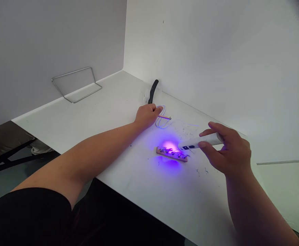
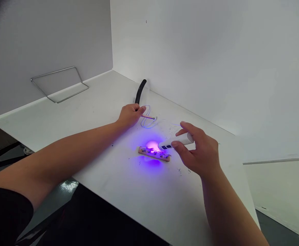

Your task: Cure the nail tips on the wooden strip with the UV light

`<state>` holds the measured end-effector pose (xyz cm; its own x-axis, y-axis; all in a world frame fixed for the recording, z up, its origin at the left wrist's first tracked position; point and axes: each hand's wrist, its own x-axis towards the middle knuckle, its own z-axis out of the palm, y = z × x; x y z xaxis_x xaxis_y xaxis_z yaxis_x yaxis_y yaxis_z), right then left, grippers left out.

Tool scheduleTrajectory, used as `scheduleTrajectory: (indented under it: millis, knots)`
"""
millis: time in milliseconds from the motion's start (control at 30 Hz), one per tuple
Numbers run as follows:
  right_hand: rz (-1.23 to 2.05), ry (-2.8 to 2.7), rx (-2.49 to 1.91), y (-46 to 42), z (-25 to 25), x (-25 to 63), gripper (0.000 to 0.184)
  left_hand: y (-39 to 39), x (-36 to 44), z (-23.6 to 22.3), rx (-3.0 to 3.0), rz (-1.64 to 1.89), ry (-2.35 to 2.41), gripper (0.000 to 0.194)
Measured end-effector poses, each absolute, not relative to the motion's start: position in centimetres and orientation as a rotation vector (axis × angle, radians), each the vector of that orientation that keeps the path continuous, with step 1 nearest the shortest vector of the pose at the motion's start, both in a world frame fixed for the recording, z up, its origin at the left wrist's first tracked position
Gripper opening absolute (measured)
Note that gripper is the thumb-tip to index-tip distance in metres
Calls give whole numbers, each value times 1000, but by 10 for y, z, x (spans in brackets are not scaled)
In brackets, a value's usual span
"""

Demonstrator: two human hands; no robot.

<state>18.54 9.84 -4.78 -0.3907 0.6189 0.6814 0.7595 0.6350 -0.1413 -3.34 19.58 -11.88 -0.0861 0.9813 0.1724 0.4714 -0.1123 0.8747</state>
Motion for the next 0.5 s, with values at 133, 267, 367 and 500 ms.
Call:
scheduleTrajectory:
  millis: [133,267,367,500]
  knots:
    - [-199,-2151,-1025,99,-48,184,54,195,-34,-118,1623,1145,1577,42]
    - [-185,-2124,-1067,100,-48,181,52,196,-33,-118,1628,1140,1593,42]
    - [-151,-2143,-1074,100,-49,178,51,197,-33,-119,1616,1146,1600,41]
    - [-94,-2125,-1019,100,-48,174,51,196,-33,-118,1615,1155,1596,42]
